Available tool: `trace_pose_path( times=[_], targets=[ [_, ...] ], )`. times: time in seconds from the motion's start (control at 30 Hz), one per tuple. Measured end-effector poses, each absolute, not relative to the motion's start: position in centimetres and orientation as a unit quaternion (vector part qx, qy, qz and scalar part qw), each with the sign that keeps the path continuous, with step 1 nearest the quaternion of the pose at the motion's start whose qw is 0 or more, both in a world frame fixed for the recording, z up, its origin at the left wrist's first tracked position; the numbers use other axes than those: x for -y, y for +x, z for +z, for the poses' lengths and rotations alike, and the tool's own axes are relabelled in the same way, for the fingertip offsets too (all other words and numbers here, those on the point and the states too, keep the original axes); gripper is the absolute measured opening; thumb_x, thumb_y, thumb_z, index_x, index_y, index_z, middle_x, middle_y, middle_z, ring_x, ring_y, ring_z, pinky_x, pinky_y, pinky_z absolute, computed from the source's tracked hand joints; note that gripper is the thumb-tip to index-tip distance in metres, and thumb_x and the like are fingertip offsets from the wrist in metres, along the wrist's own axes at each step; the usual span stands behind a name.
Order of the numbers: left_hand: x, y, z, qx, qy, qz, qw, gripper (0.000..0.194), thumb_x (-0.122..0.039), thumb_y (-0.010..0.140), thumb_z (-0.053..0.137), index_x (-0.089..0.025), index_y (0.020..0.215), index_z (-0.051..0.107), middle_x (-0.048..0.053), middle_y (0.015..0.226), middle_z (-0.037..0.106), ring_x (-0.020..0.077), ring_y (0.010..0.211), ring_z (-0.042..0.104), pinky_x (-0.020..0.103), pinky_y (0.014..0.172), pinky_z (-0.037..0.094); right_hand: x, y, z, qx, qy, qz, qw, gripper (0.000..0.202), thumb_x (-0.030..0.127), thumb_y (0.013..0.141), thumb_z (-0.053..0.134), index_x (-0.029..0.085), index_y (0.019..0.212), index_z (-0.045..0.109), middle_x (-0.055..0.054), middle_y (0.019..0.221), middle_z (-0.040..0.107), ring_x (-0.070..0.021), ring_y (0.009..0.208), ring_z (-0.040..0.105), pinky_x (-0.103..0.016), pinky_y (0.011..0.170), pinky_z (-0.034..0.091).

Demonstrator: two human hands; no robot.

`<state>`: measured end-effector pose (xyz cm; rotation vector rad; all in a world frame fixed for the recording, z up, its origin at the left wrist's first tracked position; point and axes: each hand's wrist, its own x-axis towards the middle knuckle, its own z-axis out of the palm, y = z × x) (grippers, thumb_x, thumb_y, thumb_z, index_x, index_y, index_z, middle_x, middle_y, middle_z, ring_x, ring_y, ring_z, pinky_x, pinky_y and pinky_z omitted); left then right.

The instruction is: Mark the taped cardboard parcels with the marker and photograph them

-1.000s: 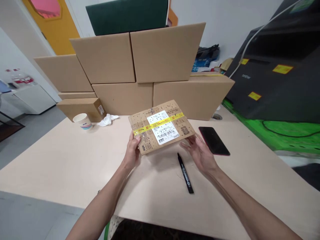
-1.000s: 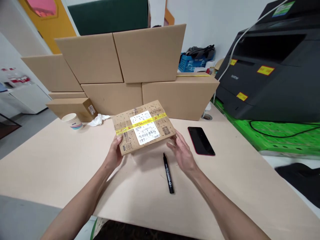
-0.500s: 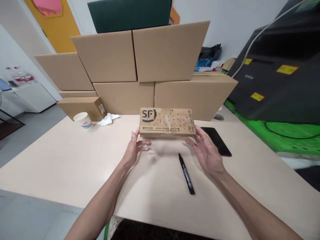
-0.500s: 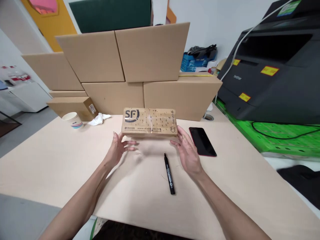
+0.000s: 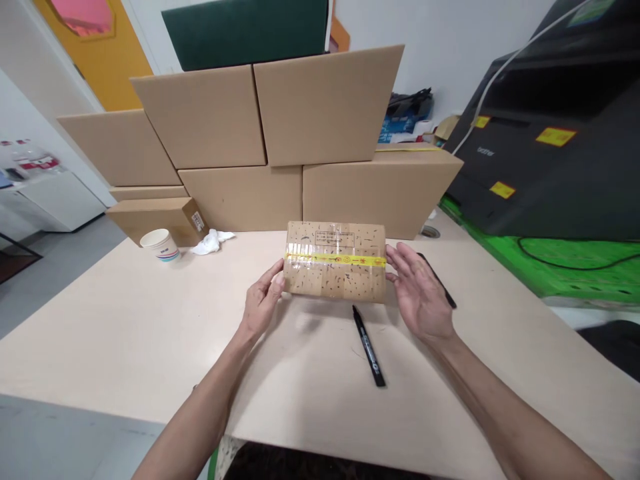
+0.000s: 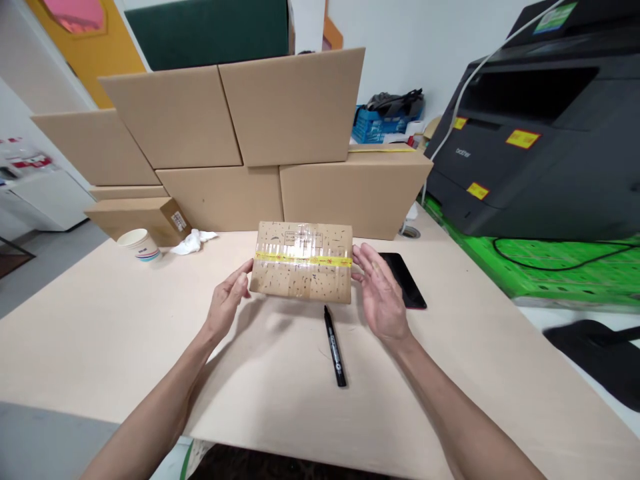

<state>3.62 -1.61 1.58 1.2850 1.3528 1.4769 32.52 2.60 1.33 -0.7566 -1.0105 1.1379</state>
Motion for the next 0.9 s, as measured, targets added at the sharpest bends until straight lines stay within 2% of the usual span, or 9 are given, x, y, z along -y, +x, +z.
trace_pose_path(
  times=[0.1, 0.33, 0.43, 0.5, 0.63, 0.73, 0.77, 0.83, 0.9],
  targets=[
    [1.3, 3.7, 1.3, -0.535, 0.509, 0.57, 0.361, 0.062, -0.06, 0.086, 0.073, -0.022, 0.136, 0.07, 0.01, 0.147, 0.065, 0.0348, 0.143, 0.051, 0.048, 0.118, 0.043, -3.0, 32.5, 0.7, 0.425, -0.35, 0.524, 0.649, 0.04, 0.057, 0.087, 0.068, 0.036, 0.121, 0.072, -0.004, 0.145, 0.067, -0.0312, 0.15, 0.046, -0.057, 0.126, 0.031],
    [1.0, 4.4, 0.0, -0.49, 0.489, 0.555, 0.462, 0.086, -0.061, 0.089, 0.07, -0.021, 0.16, 0.041, 0.014, 0.161, 0.049, 0.0346, 0.15, 0.045, 0.047, 0.12, 0.043, -3.4, 32.1, -0.6, 0.398, -0.356, 0.548, 0.644, 0.036, 0.05, 0.082, 0.079, 0.032, 0.113, 0.076, -0.004, 0.135, 0.073, -0.0285, 0.144, 0.054, -0.052, 0.129, 0.032],
    [0.9, 4.7, -0.5, -0.488, 0.473, 0.569, 0.463, 0.08, -0.059, 0.09, 0.07, -0.024, 0.157, 0.045, 0.011, 0.167, 0.041, 0.0334, 0.155, 0.036, 0.047, 0.125, 0.036, -3.4, 31.7, -1.1, 0.402, -0.374, 0.563, 0.617, 0.036, 0.05, 0.082, 0.079, 0.032, 0.112, 0.076, -0.004, 0.137, 0.072, -0.029, 0.142, 0.055, -0.053, 0.126, 0.034],
    [0.8, 4.8, -0.8, -0.466, 0.478, 0.572, 0.477, 0.072, -0.058, 0.092, 0.068, -0.024, 0.153, 0.051, 0.01, 0.163, 0.048, 0.0323, 0.155, 0.037, 0.046, 0.126, 0.034, -3.5, 31.6, -1.3, 0.406, -0.384, 0.576, 0.597, 0.041, 0.052, 0.08, 0.08, 0.031, 0.114, 0.075, -0.004, 0.137, 0.072, -0.0296, 0.14, 0.056, -0.053, 0.124, 0.037],
    [0.5, 4.8, -1.2, -0.43, 0.495, 0.573, 0.491, 0.062, -0.055, 0.097, 0.062, -0.023, 0.15, 0.054, 0.009, 0.155, 0.057, 0.0296, 0.149, 0.046, 0.043, 0.123, 0.037, -3.9, 32.4, -0.5, 0.433, -0.459, 0.509, 0.585, 0.051, 0.056, 0.071, 0.085, 0.029, 0.112, 0.072, -0.007, 0.128, 0.072, -0.0315, 0.125, 0.062, -0.052, 0.111, 0.045],
    [0.4, 4.9, -1.2, -0.439, 0.484, 0.58, 0.487, 0.064, -0.056, 0.096, 0.064, -0.023, 0.15, 0.053, 0.009, 0.156, 0.057, 0.0295, 0.148, 0.047, 0.042, 0.123, 0.037, -2.9, 33.7, 1.5, 0.515, -0.518, 0.363, 0.578, 0.044, 0.06, 0.073, 0.081, 0.027, 0.1, 0.068, -0.007, 0.105, 0.072, -0.0271, 0.098, 0.064, -0.043, 0.087, 0.052],
    [0.4, 5.0, -1.2, -0.441, 0.479, 0.579, 0.49, 0.066, -0.057, 0.095, 0.064, -0.023, 0.15, 0.053, 0.009, 0.156, 0.056, 0.0299, 0.148, 0.046, 0.043, 0.122, 0.037, -2.2, 34.0, 2.1, 0.556, -0.529, 0.324, 0.553, 0.039, 0.061, 0.078, 0.076, 0.027, 0.092, 0.065, -0.004, 0.091, 0.069, -0.024, 0.085, 0.063, -0.039, 0.077, 0.05],
    [0.5, 5.2, -1.1, -0.446, 0.473, 0.576, 0.497, 0.069, -0.06, 0.094, 0.065, -0.022, 0.15, 0.052, 0.011, 0.156, 0.056, 0.0306, 0.149, 0.045, 0.043, 0.122, 0.038, -0.2, 34.4, 2.9, 0.684, -0.544, 0.312, 0.372, 0.039, 0.06, 0.09, 0.062, 0.026, 0.075, 0.056, 0.0, 0.069, 0.06, -0.0198, 0.065, 0.056, -0.033, 0.062, 0.041],
    [0.6, 5.3, -0.9, -0.452, 0.471, 0.573, 0.496, 0.071, -0.062, 0.093, 0.065, -0.021, 0.15, 0.051, 0.012, 0.153, 0.059, 0.0311, 0.15, 0.044, 0.043, 0.121, 0.039, 2.1, 34.4, 2.9, 0.758, -0.557, 0.291, 0.175, 0.036, 0.055, 0.092, 0.059, 0.025, 0.073, 0.052, 0.0, 0.061, 0.059, -0.0202, 0.058, 0.055, -0.032, 0.058, 0.035]
  ],
)
